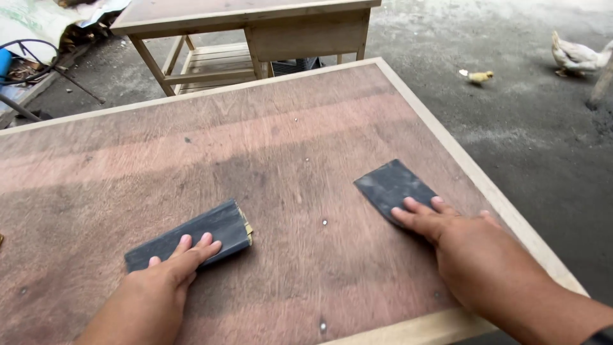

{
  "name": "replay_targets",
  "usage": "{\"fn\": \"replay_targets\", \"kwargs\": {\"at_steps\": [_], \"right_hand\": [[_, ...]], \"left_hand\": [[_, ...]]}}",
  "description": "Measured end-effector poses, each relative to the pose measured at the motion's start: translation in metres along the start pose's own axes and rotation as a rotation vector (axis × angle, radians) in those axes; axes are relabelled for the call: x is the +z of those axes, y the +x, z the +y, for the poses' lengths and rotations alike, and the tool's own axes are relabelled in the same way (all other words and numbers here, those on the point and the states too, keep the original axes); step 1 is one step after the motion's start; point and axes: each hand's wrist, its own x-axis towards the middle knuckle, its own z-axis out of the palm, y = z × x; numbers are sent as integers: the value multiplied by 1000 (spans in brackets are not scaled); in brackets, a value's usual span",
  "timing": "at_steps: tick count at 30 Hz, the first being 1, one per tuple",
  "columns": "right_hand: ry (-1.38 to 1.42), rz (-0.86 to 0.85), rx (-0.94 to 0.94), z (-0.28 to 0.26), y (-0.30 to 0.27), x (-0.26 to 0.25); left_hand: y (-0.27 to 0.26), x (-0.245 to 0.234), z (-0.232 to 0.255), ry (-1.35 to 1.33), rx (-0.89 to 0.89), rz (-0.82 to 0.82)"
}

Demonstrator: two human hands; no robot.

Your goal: Sanding the surface of a wooden table using sandpaper.

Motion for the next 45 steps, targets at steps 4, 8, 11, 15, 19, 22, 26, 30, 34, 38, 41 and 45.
{"fn": "replay_targets", "kwargs": {"at_steps": [4, 8, 11, 15, 19, 22, 26, 30, 34, 38, 41, 45], "right_hand": [[153, 292, -215, 8, 4, 8], [-305, 737, -615, 25, 26, 27], [-301, 550, -451, 52, 60, 9], [70, 110, -72, 61, 69, -43], [66, 463, -368, 89, 82, -25], [-157, 811, -584, 85, 81, -26], [-17, 749, -921, 88, 84, -24], [-29, 903, -1090, 112, 102, -14], [-273, -178, -409, 114, 121, -54], [-146, 599, -708, 119, 123, -30], [-107, 641, -998, 117, 120, -6], [-305, 1140, -894, 125, 129, 10]], "left_hand": [[-5, 5, 1, 12, 47, 32], [-5, -17, 53, 32, -182, 70], [2, 1, 92, -41, -282, 146], [14, 105, 150, -75, 401, 154], [44, 132, 165, 18, 435, 75], [64, 63, 178, -3, 191, -120], [83, 19, 195, 61, -35, 51], [87, 11, 214, -31, -306, 17], [70, 25, 218, -68, -271, 121], [59, 28, 236, -21, -276, 142], [53, 23, 243, -21, -301, 113], [39, 20, 242, -168, -375, 89]]}}
